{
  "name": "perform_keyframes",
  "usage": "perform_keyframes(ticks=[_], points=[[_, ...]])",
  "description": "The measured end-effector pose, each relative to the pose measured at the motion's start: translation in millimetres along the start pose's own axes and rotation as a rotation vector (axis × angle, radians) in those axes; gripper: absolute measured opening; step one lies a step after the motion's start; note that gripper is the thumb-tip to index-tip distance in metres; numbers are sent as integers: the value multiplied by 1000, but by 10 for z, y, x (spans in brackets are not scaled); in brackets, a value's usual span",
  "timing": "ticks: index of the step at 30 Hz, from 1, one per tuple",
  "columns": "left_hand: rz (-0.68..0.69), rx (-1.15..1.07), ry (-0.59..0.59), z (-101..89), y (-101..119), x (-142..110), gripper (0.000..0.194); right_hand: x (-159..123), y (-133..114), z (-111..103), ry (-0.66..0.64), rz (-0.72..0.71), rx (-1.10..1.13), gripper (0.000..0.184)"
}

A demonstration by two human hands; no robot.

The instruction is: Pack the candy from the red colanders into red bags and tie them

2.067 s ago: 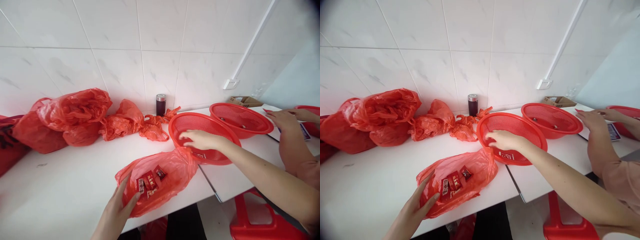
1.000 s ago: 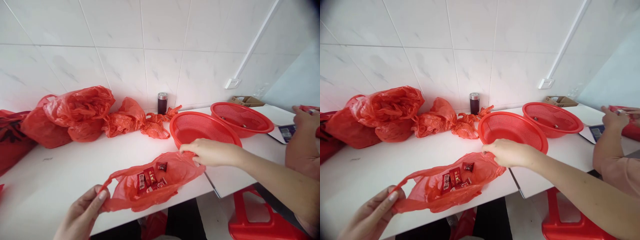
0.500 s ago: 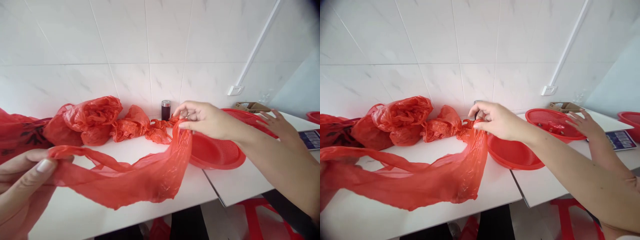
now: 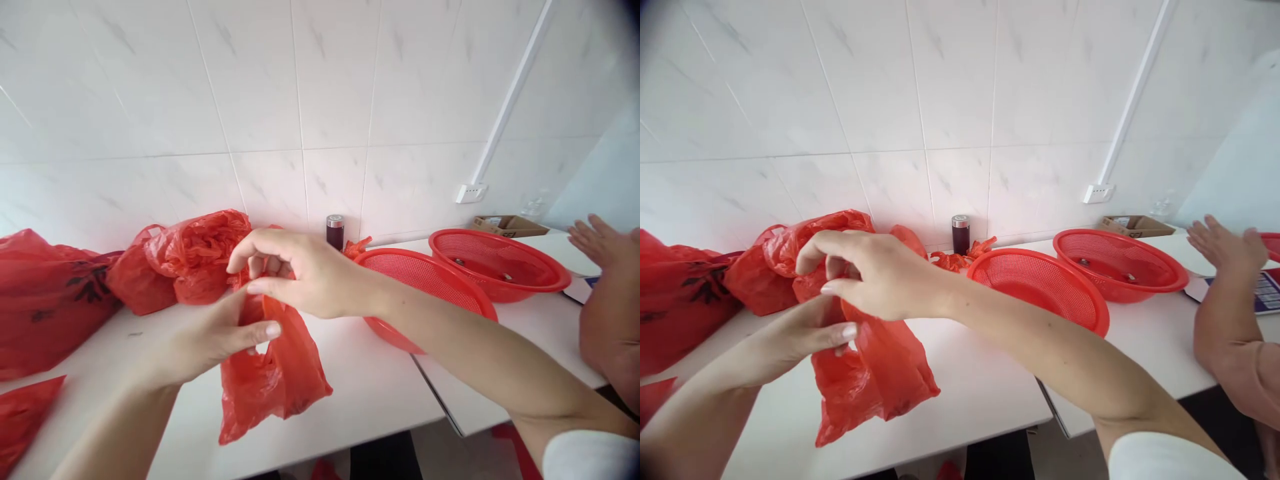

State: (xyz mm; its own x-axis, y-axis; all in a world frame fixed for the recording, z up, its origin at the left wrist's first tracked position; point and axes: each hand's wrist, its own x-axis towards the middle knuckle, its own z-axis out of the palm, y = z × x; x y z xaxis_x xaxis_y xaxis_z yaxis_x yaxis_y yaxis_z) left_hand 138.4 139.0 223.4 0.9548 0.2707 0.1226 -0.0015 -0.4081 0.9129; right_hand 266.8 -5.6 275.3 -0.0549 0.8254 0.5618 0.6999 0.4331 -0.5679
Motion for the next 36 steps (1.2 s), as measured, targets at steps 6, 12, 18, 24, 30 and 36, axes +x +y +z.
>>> perform_keyframes(ticks=[6, 12, 18, 24, 30, 36], points=[[-216, -143, 37, 48, -84, 44, 36, -14, 343, 216, 63, 31, 23, 27], [-235, -243, 35, 4, -254, 101, 44, -288, 557, 245, -37, 279, 153, 10], [-51, -104, -83, -34, -250, 69, 24, -451, 277, 303, 19, 169, 349, 13], [-5, 322, -50, 4, -243, 57, 15, -371, 845, 524, 184, 369, 268, 24], [154, 693, 480, 195, -456, 74, 23, -382, 1093, 741, 117, 400, 456, 27], [186, 585, 467, 306, -561, 36, 30, -426, 1005, 737, 132, 359, 615, 27]])
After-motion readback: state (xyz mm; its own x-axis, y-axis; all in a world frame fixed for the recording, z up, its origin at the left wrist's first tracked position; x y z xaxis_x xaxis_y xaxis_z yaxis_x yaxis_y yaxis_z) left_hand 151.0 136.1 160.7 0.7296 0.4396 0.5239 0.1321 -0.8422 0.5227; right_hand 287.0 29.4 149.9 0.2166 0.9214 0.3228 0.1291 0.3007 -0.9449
